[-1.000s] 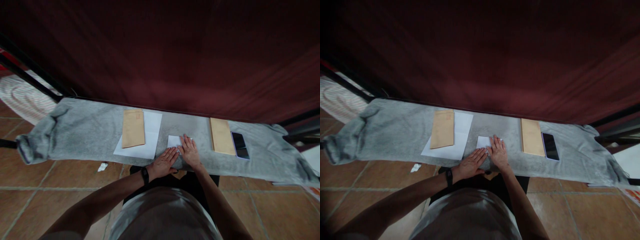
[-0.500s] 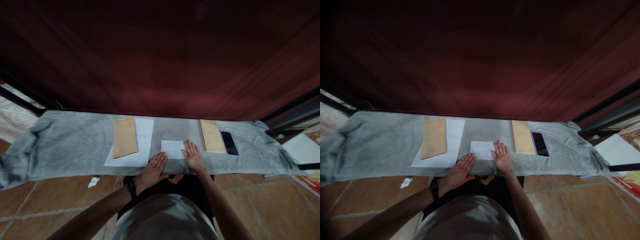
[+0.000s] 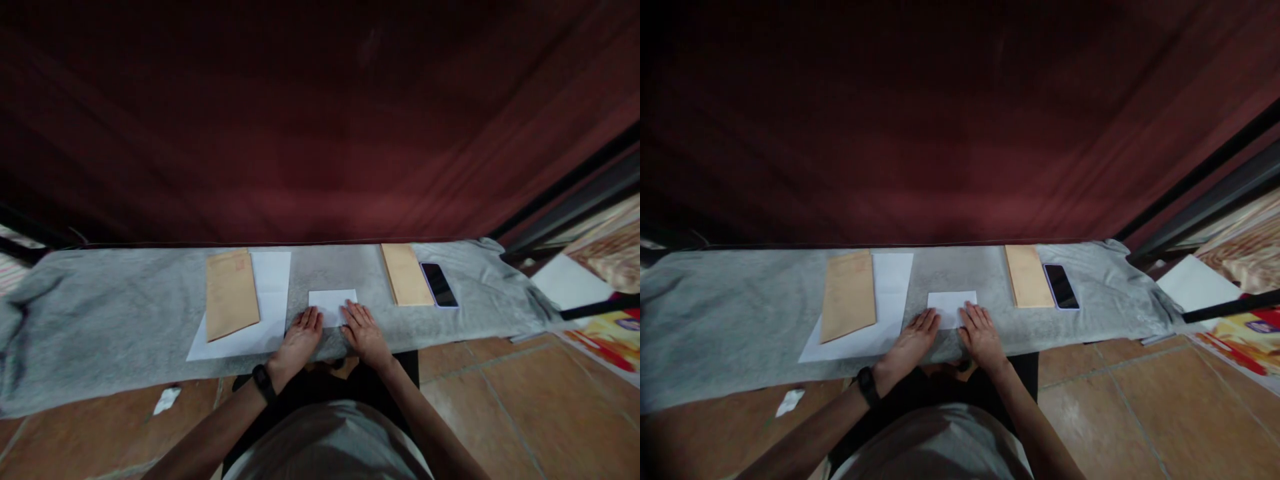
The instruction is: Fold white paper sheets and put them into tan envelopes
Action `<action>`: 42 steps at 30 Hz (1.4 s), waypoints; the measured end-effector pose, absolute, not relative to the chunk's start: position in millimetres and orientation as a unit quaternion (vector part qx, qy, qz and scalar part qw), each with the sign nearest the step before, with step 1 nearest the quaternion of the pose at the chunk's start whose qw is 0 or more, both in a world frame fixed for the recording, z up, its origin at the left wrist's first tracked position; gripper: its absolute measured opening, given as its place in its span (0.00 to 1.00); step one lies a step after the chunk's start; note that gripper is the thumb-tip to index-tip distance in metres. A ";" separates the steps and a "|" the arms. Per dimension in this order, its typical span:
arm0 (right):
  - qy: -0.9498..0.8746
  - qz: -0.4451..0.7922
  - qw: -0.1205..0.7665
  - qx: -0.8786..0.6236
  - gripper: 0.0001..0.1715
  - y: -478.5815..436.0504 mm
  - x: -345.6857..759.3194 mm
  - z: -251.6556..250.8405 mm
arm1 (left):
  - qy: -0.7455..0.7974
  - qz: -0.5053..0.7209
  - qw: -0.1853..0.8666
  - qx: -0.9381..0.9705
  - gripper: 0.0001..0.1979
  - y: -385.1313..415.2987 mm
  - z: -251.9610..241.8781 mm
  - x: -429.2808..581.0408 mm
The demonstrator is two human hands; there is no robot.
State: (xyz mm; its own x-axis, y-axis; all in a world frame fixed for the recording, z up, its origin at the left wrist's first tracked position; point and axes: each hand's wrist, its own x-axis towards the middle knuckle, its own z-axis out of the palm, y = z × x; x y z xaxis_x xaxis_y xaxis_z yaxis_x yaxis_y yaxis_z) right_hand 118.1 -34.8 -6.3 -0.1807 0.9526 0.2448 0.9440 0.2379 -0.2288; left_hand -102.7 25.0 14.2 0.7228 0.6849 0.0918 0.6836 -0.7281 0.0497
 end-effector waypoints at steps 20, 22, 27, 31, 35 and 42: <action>-0.555 0.254 0.456 -0.648 0.20 7.4 140.2 26.6 | 0.452 0.376 0.475 0.655 0.12 72.2 56.5 -92.8; -0.533 0.249 0.455 -0.668 0.19 12.4 136.0 23.4 | 0.457 0.362 0.525 0.621 0.10 70.9 46.3 -88.7; -0.513 0.179 0.416 -0.729 0.19 20.8 129.5 8.4 | 0.534 0.314 0.469 0.630 0.22 70.5 21.9 -83.6; -0.512 0.163 0.410 -0.736 0.22 31.5 128.6 1.2 | 0.547 0.322 0.407 0.657 0.27 81.4 16.5 -77.5; -0.536 0.115 0.385 -0.742 0.25 47.2 130.2 -0.5 | 0.555 0.315 0.339 0.691 0.27 93.4 18.2 -69.7; -0.622 -0.003 0.287 -0.729 0.26 54.8 127.6 -1.9 | 0.576 0.284 0.264 0.720 0.24 100.3 11.4 -60.5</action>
